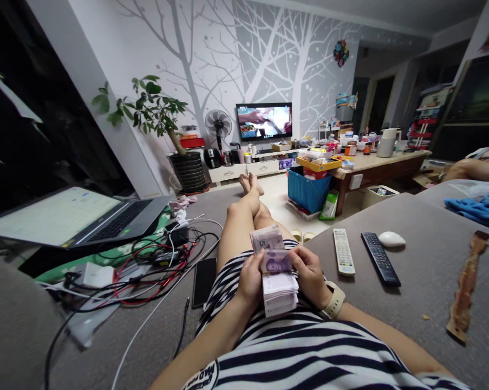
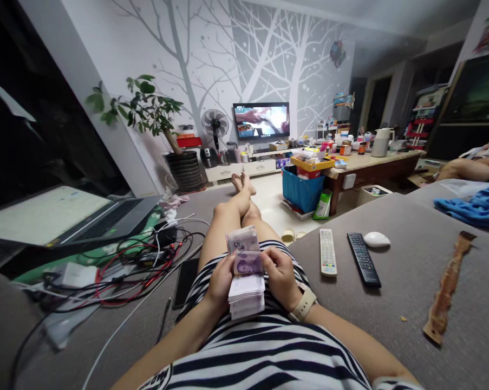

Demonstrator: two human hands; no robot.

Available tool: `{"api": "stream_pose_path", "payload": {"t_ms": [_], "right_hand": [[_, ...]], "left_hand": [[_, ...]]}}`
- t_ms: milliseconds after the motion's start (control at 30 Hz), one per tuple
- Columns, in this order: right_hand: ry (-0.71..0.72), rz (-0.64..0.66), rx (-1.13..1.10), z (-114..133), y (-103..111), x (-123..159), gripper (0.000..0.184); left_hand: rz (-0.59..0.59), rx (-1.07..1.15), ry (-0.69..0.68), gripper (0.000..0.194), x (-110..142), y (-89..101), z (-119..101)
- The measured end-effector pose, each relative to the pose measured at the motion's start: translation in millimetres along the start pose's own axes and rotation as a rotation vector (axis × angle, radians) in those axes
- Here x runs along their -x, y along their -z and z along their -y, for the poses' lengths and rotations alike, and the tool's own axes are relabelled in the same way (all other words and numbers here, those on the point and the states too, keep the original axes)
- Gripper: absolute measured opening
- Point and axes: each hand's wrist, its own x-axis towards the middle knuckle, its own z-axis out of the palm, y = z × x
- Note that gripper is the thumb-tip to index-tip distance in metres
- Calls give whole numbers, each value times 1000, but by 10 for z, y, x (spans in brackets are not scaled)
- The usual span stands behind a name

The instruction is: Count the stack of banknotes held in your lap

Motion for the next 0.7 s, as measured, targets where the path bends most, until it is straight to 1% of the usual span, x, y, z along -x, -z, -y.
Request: {"api": "stream_pose_path", "payload": {"t_ms": [200,700], "right_hand": [[2,1,14,19,7,-4,27],[0,2,15,1,5,10,27]], "left_hand": [[-11,12,18,20,7,-23,-23],[-55,14,34,24,110,-120,-122]]}}
